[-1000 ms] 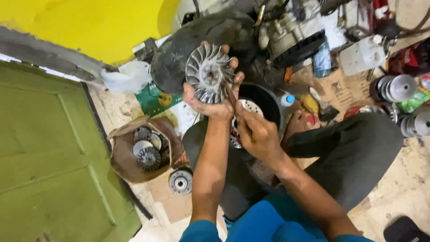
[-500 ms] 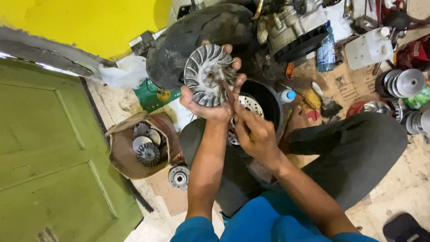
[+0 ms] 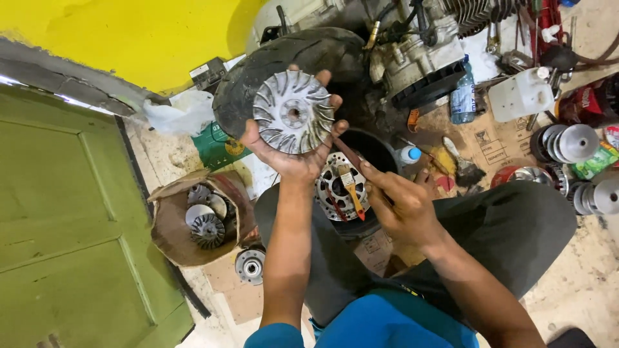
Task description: The person sits on the floor and scrubs a metallic impeller with a brush. They then pour a liquid from a plastic bottle onto the part and continue scrubbing with the brush.
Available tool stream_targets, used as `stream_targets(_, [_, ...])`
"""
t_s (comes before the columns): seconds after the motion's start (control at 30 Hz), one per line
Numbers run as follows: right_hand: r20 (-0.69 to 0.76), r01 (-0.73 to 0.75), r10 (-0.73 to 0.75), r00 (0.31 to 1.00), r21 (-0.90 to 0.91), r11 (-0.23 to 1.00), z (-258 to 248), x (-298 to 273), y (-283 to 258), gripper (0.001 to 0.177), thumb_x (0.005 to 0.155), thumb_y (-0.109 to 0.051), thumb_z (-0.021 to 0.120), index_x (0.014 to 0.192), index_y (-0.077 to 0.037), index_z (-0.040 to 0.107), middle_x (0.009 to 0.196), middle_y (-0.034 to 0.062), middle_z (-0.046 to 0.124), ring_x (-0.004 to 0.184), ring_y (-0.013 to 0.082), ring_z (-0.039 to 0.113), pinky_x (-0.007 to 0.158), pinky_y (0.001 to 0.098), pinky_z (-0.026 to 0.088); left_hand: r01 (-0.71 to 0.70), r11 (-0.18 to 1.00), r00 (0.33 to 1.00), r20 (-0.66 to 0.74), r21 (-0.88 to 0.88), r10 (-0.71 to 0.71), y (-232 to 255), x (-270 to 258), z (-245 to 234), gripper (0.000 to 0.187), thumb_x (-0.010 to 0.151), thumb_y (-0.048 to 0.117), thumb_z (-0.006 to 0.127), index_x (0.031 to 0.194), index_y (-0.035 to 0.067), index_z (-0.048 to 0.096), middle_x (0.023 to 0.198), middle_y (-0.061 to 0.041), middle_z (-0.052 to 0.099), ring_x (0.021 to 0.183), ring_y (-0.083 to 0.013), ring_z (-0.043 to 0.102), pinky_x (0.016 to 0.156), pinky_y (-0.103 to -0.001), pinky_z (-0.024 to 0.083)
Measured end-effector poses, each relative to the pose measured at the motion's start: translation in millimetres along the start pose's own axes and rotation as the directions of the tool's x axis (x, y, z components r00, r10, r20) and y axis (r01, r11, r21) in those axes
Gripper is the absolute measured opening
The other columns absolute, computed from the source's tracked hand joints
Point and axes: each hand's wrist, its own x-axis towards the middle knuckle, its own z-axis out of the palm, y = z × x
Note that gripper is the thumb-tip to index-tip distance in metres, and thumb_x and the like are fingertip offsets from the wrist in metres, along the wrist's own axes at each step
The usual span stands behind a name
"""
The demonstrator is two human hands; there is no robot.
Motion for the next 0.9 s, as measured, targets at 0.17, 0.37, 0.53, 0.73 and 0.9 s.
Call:
stream_targets(0.17, [-0.007,-0.068,0.068,0.998,-0.007,0.998,19,1,0,0.038,0.093,0.007,0.056,0.131,0.003,0.053,0.076,0.0099,0.058,0.055,0.0155,0.047,0.048,0.0301,0.039,0.079,0.996,0.996,0.050,-0.046,-0.077,-10,-5,-11,0.086,0.086,0.057,0.058,0.152,0.007,0.033,0.141,-0.026,0.048,0.125,-0.0434,0.053,0.099,-0.062,0.049])
stream_targets(0.37, [-0.108,-0.118,0.117,0.987,-0.004,0.993,32,9,-11,0.029,0.093,0.006,0.056,0.122,0.010,0.056,0.116,0.0275,0.064,0.101,0.0350,0.069,0.084,0.0389,0.059,0.029,0.997,0.995,0.094,-0.077,-0.022,-27,-11,-17,0.085,0.089,0.055,0.060,0.152,0.004,0.032,0.142,-0.024,0.047,0.128,-0.0429,0.051,0.108,-0.070,0.040])
stream_targets(0.53, [-0.107,-0.133,0.134,0.985,0.011,0.991,38,7,-11,0.032,0.092,0.007,0.056,0.125,0.011,0.055,0.090,0.0230,0.066,0.073,0.0289,0.065,0.062,0.0397,0.053,0.035,0.997,0.997,0.065,-0.067,-0.031,-22,-8,-13,0.087,0.088,0.056,0.059,0.144,-0.006,0.037,0.134,-0.027,0.052,0.111,-0.0398,0.060,0.097,-0.059,0.055])
stream_targets(0.73, [-0.154,-0.158,0.163,0.974,0.048,0.986,43,2,-13,0.025,0.096,-0.001,0.059,0.121,0.004,0.060,0.112,0.0199,0.069,0.096,0.0266,0.071,0.081,0.0348,0.059,-0.015,0.994,0.992,0.122,-0.107,0.028,-21,-6,-19,0.090,0.090,0.058,0.057,0.150,-0.005,0.033,0.136,-0.031,0.052,0.110,-0.0446,0.061,0.095,-0.059,0.056])
stream_targets(0.9, [-0.200,-0.132,0.130,0.971,0.005,0.991,47,12,-10,0.018,0.094,0.007,0.058,0.112,0.008,0.061,0.097,0.0222,0.067,0.085,0.0309,0.068,0.076,0.0402,0.057,0.048,0.991,0.994,0.108,-0.127,-0.034,-26,-11,-12,0.083,0.090,0.053,0.058,0.155,0.008,0.031,0.137,-0.025,0.050,0.109,-0.0410,0.058,0.095,-0.057,0.056])
